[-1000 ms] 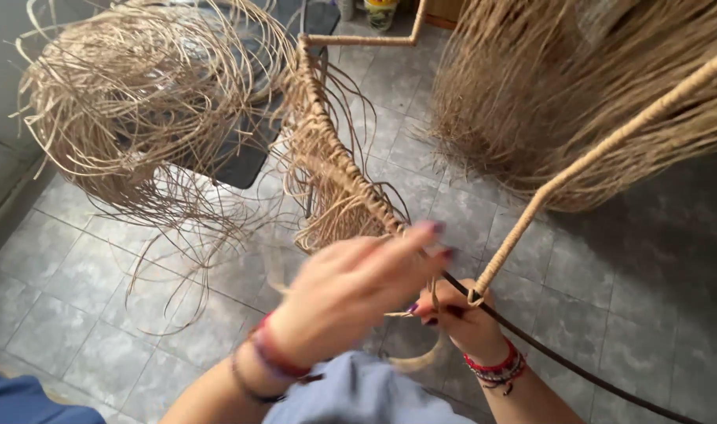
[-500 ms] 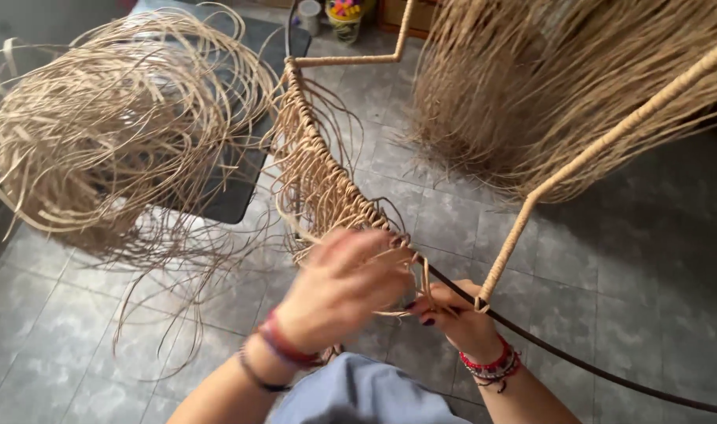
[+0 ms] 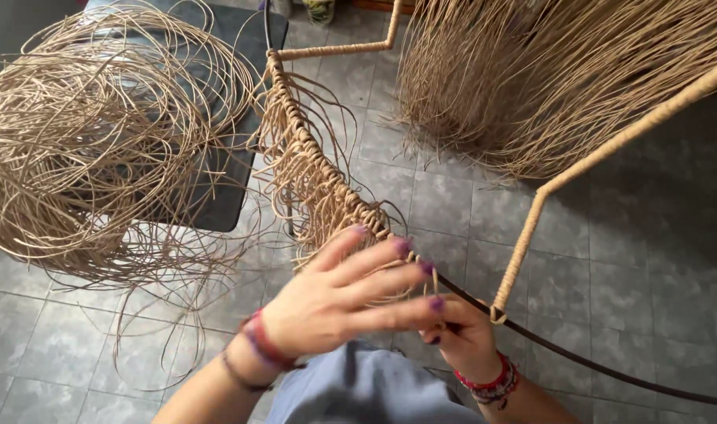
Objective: Weaving and knotting natural fiber strands onto a circular metal frame to create a furniture component
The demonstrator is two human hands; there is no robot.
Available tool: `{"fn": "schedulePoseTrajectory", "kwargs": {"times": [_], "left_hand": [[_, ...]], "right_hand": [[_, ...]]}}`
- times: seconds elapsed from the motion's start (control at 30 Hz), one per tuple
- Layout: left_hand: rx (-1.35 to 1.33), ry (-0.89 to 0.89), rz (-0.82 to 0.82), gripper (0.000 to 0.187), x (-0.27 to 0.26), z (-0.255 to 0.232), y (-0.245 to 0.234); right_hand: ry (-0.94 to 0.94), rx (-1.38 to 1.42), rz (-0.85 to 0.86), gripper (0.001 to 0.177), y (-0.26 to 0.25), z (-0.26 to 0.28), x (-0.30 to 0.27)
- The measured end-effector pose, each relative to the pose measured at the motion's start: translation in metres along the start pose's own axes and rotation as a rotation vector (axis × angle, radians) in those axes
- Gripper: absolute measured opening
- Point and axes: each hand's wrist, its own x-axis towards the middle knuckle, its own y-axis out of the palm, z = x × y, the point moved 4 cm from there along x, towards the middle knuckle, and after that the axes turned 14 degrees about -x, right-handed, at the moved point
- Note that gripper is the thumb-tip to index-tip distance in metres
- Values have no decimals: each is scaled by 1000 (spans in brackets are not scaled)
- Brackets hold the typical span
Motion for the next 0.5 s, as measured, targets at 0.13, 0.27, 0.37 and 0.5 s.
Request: {"fn": "schedulePoseTrajectory", "kwargs": {"times": [0.13,0.27,0.37,0.5], "left_hand": [[-501,194,-115,38,15,-12,15],[-1153,-20,-492,58,41,-19,4],[-1528,-272,-682,52,62,-23,-1],[-2024,-439,-901,54,82,-9,10]], "right_hand": [[44,-172,-142,31,5,16,-6],[12,-23,-293,35,28,39,-12],[-99,-65,-429,26,31,35,-13],[-21,-204,-394,17,30,23,-19]]}}
